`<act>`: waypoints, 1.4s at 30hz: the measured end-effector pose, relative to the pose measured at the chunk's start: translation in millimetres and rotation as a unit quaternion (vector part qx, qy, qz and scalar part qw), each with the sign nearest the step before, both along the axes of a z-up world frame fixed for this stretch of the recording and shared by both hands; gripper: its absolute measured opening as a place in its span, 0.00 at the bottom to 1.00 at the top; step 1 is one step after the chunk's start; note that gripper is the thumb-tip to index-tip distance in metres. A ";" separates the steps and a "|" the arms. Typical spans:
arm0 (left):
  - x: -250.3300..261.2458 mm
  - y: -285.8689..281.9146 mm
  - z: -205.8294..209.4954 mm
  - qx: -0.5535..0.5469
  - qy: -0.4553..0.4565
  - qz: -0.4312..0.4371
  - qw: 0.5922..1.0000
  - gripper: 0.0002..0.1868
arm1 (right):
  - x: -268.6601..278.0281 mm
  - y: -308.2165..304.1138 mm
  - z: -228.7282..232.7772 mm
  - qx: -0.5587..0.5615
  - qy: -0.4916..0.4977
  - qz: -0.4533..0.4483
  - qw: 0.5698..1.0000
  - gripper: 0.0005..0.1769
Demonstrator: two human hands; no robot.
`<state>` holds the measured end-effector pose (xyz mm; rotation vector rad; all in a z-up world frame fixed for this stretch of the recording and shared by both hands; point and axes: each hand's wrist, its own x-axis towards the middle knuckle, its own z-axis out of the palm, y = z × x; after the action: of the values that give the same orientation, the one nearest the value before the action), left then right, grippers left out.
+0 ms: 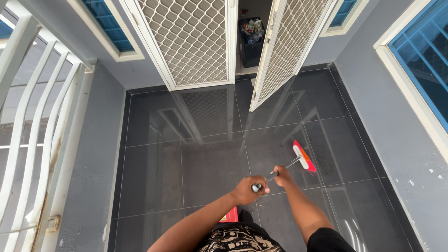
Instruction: The person sweeps debris from a balcony floor using a squeegee-style broom and a red dustpan.
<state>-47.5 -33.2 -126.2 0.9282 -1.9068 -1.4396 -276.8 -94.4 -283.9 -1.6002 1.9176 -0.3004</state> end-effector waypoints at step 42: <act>14.2 15.3 84.2 -0.079 -0.151 0.075 0.982 0.12 | 37.5 -17.7 15.4 -0.031 -0.107 0.115 0.987 0.14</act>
<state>-33.3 -17.9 -42.0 1.2400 -2.0805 -1.0904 -239.3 -112.2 -268.5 -1.7360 1.5592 -0.4199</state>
